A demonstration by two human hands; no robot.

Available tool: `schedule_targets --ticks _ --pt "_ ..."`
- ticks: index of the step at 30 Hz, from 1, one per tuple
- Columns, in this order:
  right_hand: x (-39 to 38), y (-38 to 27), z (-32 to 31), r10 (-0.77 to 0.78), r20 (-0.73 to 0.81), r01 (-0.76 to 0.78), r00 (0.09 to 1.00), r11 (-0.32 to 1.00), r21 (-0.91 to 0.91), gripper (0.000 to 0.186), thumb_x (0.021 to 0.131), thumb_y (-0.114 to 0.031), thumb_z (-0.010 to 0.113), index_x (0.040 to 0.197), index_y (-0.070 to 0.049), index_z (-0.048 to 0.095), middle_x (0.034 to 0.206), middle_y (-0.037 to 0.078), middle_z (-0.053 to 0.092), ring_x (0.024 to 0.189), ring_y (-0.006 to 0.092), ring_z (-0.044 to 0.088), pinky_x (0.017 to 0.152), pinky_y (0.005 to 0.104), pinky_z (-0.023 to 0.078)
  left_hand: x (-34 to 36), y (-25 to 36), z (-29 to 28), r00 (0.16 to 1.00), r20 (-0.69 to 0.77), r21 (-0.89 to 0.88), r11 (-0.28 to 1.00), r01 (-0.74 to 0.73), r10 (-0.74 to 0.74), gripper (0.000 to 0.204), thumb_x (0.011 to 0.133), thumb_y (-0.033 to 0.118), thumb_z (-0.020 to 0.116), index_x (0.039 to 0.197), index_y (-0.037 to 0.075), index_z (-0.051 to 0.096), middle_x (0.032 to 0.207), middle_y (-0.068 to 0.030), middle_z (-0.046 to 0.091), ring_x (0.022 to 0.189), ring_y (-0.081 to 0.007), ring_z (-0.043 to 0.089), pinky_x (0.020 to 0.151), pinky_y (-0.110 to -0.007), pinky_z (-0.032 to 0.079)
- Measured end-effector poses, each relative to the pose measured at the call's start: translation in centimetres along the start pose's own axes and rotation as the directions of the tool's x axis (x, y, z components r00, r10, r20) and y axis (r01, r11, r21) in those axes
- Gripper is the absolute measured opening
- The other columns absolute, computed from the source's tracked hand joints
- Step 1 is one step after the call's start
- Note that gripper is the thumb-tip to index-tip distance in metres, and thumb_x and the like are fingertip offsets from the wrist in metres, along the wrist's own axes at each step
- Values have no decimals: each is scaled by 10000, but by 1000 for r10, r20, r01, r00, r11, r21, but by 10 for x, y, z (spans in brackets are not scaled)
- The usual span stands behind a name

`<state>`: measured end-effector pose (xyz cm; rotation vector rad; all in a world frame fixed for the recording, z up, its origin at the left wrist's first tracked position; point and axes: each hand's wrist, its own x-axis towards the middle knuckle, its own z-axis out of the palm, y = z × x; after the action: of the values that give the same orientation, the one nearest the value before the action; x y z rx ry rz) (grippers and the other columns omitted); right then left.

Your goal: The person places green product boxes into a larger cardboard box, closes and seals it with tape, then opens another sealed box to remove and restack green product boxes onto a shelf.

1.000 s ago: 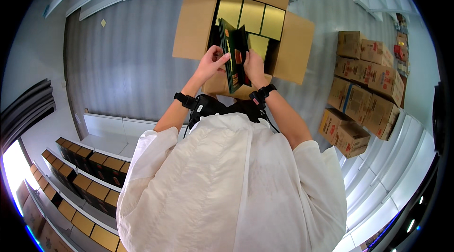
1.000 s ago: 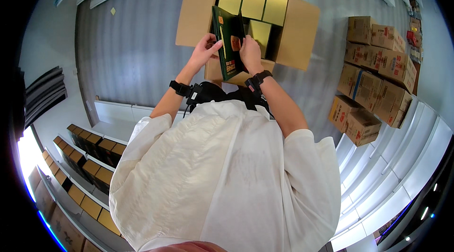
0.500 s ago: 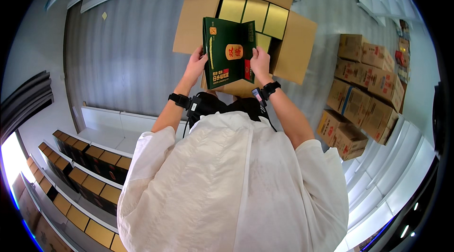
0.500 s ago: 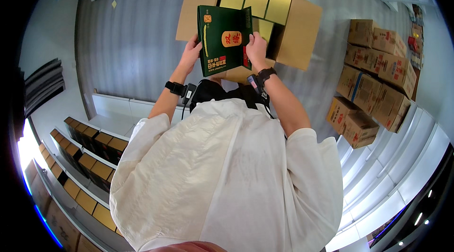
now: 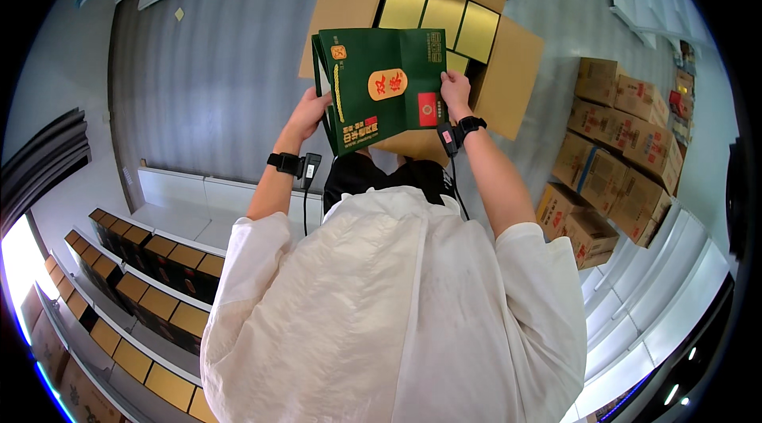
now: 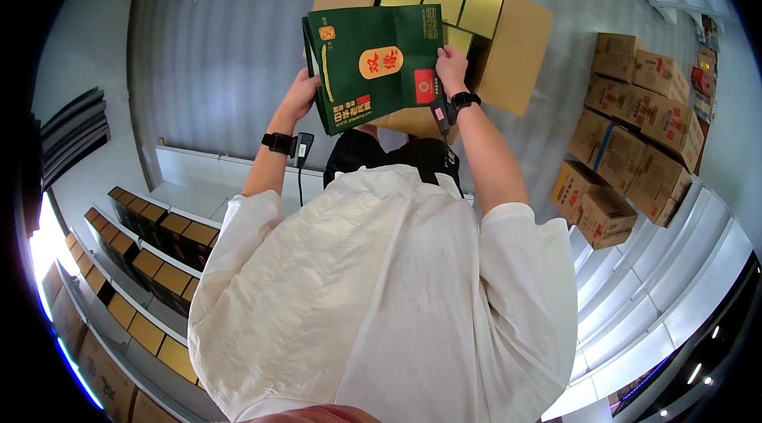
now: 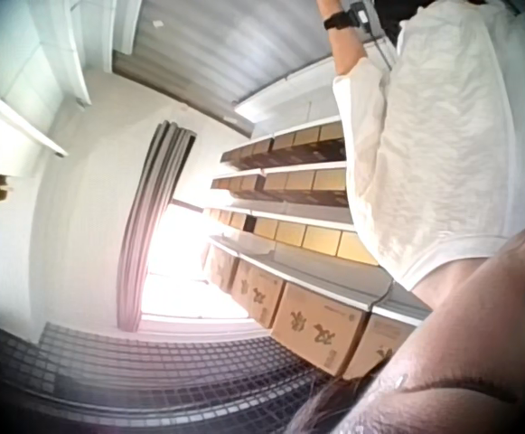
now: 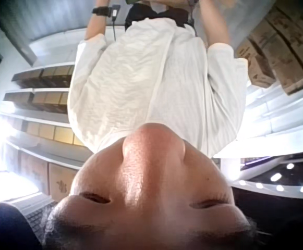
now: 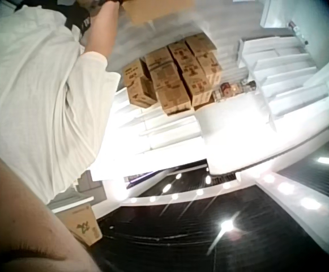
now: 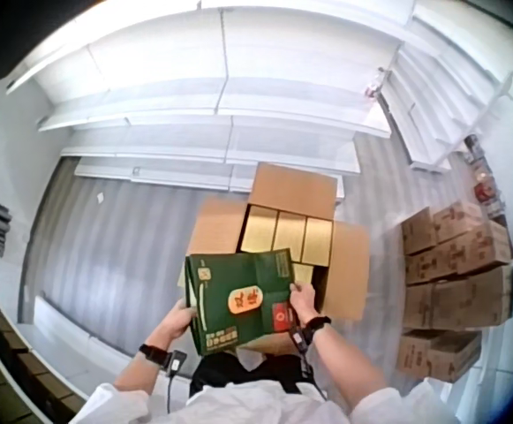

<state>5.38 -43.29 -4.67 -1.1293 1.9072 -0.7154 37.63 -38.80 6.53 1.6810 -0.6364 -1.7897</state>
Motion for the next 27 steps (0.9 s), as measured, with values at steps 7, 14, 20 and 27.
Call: schedule_targets --ticks 7,14,20,27 --pt "-26 -53 32 -118 -8 106 993 921 -376 718 740 -369 840 1250 23 520 1222 162 548 1233 350 457 1050 463 368 -11 22 35 952 -68 710 685 -163 298 280 942 174 532 1082 -60 597 816 -269 644 782 -385 630 737 -428 496" --pt "-94 -142 19 -367 431 173 824 888 427 352 903 -192 718 1174 -4 596 989 77 635 888 143 627 760 288 526 -16 31 64 915 -73 654 712 -255 396 252 893 129 511 1054 -48 590 955 -347 623 971 -515 583 829 -539 487" --pt "-88 -138 12 -293 361 142 886 910 389 459 884 -194 727 1251 26 559 1102 142 629 968 202 652 828 329 539 -2 33 62 902 -61 622 723 -300 427 240 883 86 494 1065 -37 591 979 -333 633 984 -509 590 832 -528 494" --pt "-88 -147 10 -389 346 231 854 879 417 460 943 -239 650 1298 30 538 1108 201 636 990 252 661 861 330 515 -1 52 81 870 59 640 651 -409 490 338 896 101 474 1200 -12 566 936 -339 629 933 -514 601 799 -527 499"
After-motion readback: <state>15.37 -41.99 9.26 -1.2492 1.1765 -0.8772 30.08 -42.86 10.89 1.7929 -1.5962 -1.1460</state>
